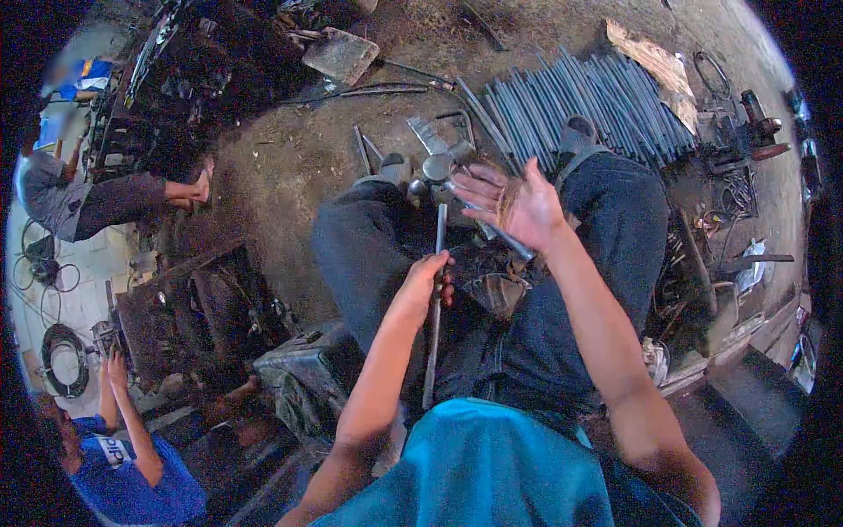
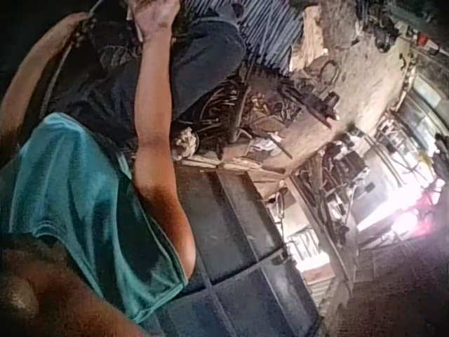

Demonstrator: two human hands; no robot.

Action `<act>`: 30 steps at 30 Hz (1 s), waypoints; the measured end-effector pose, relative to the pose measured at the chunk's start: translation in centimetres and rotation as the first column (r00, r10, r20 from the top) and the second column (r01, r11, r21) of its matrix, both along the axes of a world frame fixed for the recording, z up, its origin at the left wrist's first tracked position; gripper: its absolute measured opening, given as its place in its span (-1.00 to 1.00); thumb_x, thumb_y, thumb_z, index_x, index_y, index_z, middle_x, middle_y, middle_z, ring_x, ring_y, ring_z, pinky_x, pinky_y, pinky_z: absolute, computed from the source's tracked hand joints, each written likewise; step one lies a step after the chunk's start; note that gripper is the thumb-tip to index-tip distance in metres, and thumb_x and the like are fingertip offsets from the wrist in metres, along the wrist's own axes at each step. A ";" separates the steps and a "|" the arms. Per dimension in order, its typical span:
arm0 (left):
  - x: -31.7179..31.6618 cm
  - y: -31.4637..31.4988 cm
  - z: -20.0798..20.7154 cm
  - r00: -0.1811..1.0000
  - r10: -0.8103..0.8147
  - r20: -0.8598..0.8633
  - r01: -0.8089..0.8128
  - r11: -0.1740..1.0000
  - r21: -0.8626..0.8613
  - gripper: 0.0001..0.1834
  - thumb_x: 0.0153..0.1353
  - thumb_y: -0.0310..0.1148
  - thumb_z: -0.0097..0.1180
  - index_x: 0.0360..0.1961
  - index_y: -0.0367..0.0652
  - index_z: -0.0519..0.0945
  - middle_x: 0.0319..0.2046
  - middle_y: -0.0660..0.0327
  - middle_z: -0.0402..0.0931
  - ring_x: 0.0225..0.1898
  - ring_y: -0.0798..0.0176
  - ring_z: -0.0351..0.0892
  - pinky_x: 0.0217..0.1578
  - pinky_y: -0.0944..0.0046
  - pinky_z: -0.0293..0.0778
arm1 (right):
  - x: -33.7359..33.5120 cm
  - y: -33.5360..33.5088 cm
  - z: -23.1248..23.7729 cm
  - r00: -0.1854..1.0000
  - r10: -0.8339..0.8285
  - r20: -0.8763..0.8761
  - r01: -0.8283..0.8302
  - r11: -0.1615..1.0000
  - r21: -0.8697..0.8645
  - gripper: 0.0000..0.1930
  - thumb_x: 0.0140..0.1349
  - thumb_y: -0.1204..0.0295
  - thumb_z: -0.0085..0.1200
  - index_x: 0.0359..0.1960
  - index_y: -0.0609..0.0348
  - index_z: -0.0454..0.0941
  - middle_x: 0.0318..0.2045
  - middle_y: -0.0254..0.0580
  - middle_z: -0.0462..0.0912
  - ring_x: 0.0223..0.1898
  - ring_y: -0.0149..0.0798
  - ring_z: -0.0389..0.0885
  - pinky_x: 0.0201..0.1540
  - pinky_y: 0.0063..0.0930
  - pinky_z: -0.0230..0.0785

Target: Hammering a slightly bent metal rod against a metal surface to straighten it.

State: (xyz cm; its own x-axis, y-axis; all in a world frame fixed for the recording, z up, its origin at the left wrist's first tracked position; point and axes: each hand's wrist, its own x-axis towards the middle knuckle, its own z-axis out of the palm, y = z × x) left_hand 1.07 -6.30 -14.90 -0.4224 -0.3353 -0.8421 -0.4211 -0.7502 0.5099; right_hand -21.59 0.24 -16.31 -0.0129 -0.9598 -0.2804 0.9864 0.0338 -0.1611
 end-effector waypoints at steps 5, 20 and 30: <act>-0.7 -0.2 -0.3 0.999 -0.027 -0.040 0.025 0.999 -0.039 -0.70 0.25 -0.08 0.03 -0.30 -0.11 0.44 -0.58 0.31 0.39 -0.62 0.37 0.42 -0.62 0.33 0.36 | 0.9 -0.6 -2.9 0.512 0.231 -0.828 0.246 0.883 0.399 -0.42 0.38 -0.05 -0.33 -0.21 0.30 0.48 -0.34 0.04 0.67 -0.38 0.07 0.64 -0.29 0.00 0.43; -0.7 0.1 -1.3 0.996 -0.056 -0.072 0.049 0.994 -0.100 -0.70 0.26 -0.05 0.01 -0.38 -0.06 0.41 -0.54 0.32 0.41 -0.56 0.34 0.41 -0.55 0.30 0.38 | 3.2 -0.9 -5.7 -0.308 0.544 -0.781 0.505 0.789 0.350 -0.71 0.29 0.33 -0.12 -0.12 0.34 0.39 -0.30 0.27 0.58 -0.34 0.22 0.58 -0.28 0.10 0.40; -0.6 0.3 -1.0 0.997 -0.063 -0.054 0.058 0.994 -0.089 -0.71 0.25 -0.04 0.01 -0.37 -0.04 0.41 -0.53 0.32 0.42 -0.55 0.34 0.42 -0.50 0.28 0.38 | 3.2 -0.3 -7.7 -0.249 0.164 -0.954 0.398 0.916 0.053 -0.38 0.13 0.57 -0.12 0.28 0.39 0.08 -0.18 0.26 0.57 -0.19 0.17 0.59 -0.03 -0.13 0.42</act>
